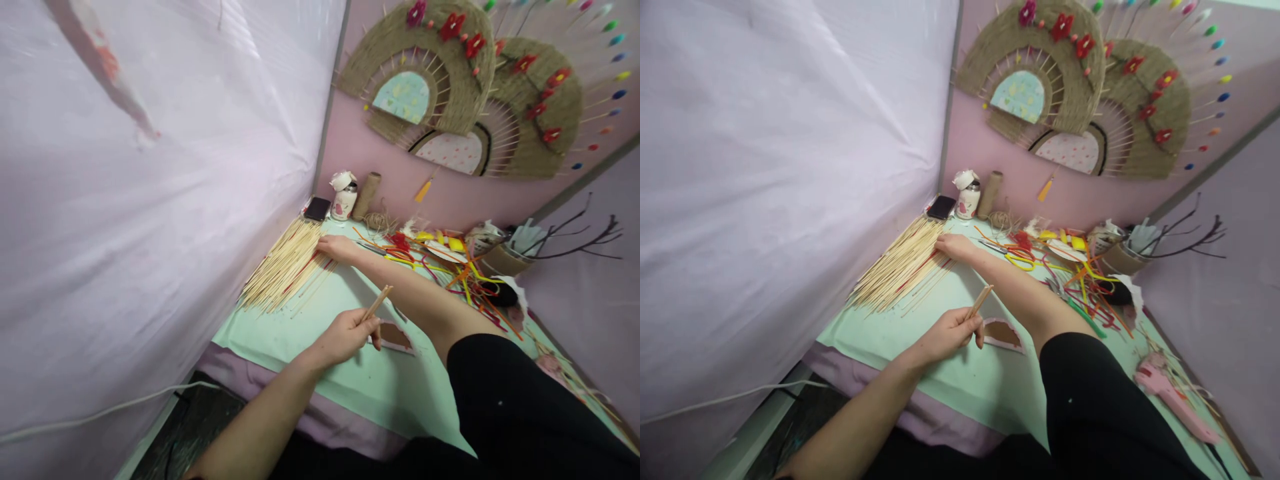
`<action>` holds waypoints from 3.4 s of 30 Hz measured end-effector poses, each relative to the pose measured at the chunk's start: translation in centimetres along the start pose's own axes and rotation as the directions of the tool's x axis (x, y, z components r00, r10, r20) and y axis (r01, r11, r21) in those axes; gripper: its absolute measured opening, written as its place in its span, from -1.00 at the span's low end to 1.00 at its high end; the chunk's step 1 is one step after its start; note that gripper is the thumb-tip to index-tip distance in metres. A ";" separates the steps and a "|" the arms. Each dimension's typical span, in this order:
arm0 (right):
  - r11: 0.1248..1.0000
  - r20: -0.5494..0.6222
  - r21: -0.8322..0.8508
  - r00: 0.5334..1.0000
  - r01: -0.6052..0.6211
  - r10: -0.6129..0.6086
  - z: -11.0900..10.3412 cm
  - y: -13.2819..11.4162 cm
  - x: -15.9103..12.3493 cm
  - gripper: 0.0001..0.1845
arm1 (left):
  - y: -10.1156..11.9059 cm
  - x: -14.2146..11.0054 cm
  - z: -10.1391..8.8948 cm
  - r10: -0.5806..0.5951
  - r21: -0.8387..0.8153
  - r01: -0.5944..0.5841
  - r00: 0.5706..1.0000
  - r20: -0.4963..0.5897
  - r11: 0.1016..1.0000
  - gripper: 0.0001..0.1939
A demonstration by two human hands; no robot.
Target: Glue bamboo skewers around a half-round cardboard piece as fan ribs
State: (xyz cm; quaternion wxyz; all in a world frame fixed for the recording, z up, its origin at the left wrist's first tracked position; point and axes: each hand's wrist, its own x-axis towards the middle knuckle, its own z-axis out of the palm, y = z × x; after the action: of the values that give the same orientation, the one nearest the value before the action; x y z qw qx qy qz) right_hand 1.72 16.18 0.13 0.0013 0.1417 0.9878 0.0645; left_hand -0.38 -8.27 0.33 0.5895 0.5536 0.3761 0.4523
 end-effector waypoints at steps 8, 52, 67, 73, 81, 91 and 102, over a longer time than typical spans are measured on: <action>0.966 0.102 -0.217 0.987 0.144 -0.124 -1.5 -0.5 0.6 -0.76 | -0.8 0.3 -0.1 -0.009 -0.016 0.009 1.000 -0.005 1.000 -0.47; 0.974 -0.050 -0.187 0.992 -0.127 0.120 -4.2 -3.0 8.1 -0.72 | -1.2 -0.5 0.5 0.343 0.153 -0.309 0.786 -0.515 0.939 -0.50; 0.991 -0.050 0.090 0.993 -0.099 0.104 -1.8 -1.1 1.3 -0.76 | -1.6 -0.4 1.1 0.580 0.355 -0.467 0.730 -0.361 0.810 -0.63; 0.975 -0.207 0.220 0.978 0.029 0.018 0.2 -1.8 3.7 -0.76 | -1.6 -0.3 0.8 0.585 0.360 -0.469 0.720 -0.373 0.807 -0.66; 0.962 -0.249 0.253 0.968 0.097 -0.032 1.4 -2.1 5.0 -0.76 | -1.3 -0.5 0.9 0.607 0.365 -0.490 0.698 -0.381 0.792 -0.65; 0.995 -0.092 0.036 0.992 0.088 -0.085 -0.5 -2.6 5.8 -0.77 | -1.4 -0.6 0.8 0.583 0.345 -0.475 0.715 -0.385 0.810 -0.64; 0.957 0.064 -0.122 0.965 0.262 -0.255 -2.2 -2.7 6.5 -0.80 | -1.3 -0.5 0.8 0.578 0.347 -0.468 0.720 -0.384 0.813 -0.63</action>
State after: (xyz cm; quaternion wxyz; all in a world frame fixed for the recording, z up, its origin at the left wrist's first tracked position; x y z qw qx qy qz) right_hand -5.31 15.17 2.05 0.0422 0.0125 0.9913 0.1244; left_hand 0.40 -8.96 -0.86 0.2600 0.5731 0.3835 0.6759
